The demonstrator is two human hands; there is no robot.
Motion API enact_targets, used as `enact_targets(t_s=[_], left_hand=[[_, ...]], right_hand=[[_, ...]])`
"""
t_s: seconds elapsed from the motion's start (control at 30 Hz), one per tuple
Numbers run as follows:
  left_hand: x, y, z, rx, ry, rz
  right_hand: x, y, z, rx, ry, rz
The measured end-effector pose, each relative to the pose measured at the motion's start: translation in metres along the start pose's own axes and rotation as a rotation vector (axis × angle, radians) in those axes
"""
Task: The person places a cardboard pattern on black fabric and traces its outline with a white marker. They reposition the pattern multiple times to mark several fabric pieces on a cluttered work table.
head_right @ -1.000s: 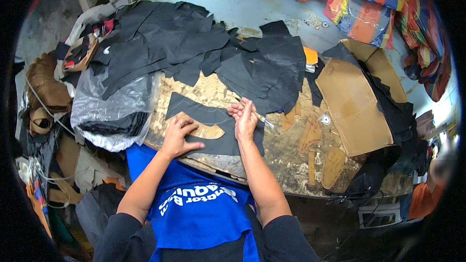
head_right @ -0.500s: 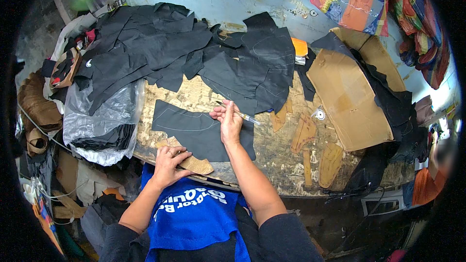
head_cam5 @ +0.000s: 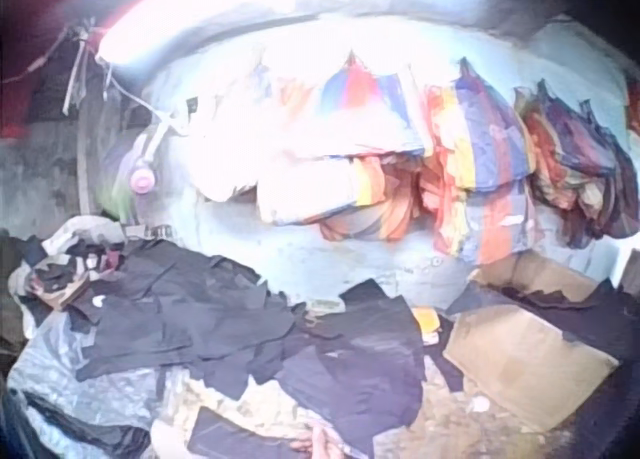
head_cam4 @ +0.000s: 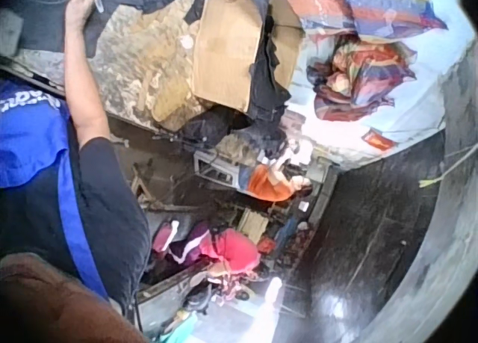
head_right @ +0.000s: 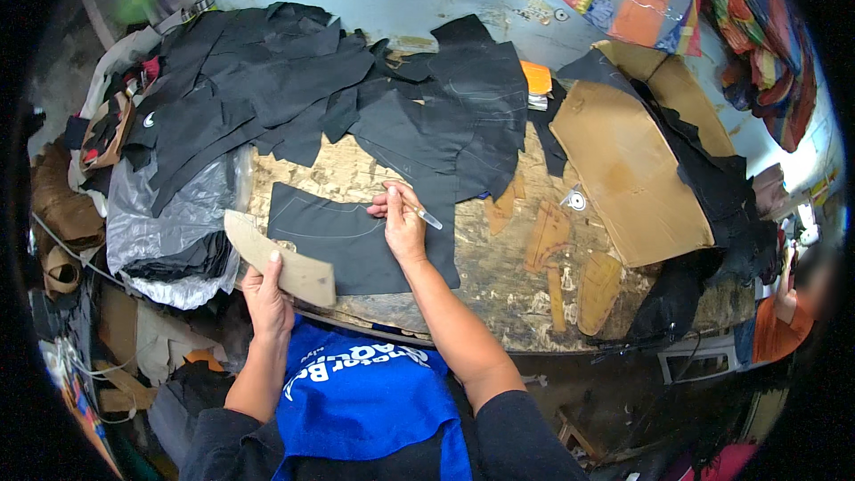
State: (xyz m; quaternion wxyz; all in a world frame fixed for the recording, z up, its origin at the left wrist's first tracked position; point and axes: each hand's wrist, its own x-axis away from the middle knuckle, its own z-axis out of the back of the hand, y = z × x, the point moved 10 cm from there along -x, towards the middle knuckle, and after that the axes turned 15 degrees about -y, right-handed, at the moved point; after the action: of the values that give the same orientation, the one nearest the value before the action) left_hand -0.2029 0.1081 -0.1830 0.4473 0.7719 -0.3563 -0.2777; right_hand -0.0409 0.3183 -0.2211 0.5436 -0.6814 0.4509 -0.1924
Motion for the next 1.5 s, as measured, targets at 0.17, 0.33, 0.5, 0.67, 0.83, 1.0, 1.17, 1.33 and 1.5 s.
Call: enact_targets(t_s=[0.17, 0.33, 0.5, 0.67, 0.83, 1.0, 1.17, 1.33, 1.5], left_hand=[[0.009, -0.043, -0.010, 0.387, -0.019, 0.223], [0.021, -0.077, -0.036, 0.362, -0.107, 0.521], [0.062, -0.085, -0.087, -0.274, -0.736, 0.671], [0.085, -0.051, -0.142, -0.768, -1.301, -0.027], [0.082, -0.050, -0.143, -0.784, -1.287, -0.032], [0.062, -0.047, -0.129, -1.300, -1.108, -0.213], [0.050, -0.070, -0.109, -1.496, -1.115, 0.016], [0.044, -0.068, -0.104, -1.488, -1.120, 0.016], [0.044, -0.068, -0.103, -1.478, -1.117, 0.010]], right_hand=[[0.020, -0.009, -0.029, -0.025, -0.224, -0.205], [0.049, -0.025, -0.039, 0.076, -0.409, -0.233], [0.042, -0.064, 0.069, -0.221, 0.228, 0.095], [0.051, -0.074, 0.107, -0.346, 0.358, 0.127], [0.046, -0.043, 0.033, -0.137, -0.206, -0.208], [0.048, -0.034, -0.002, 0.439, -0.328, -0.194], [0.050, -0.054, 0.001, 0.914, -0.244, -0.098], [0.048, -0.060, 0.036, 0.510, 0.034, -0.075], [0.047, -0.063, 0.027, 0.373, 0.035, -0.005]])
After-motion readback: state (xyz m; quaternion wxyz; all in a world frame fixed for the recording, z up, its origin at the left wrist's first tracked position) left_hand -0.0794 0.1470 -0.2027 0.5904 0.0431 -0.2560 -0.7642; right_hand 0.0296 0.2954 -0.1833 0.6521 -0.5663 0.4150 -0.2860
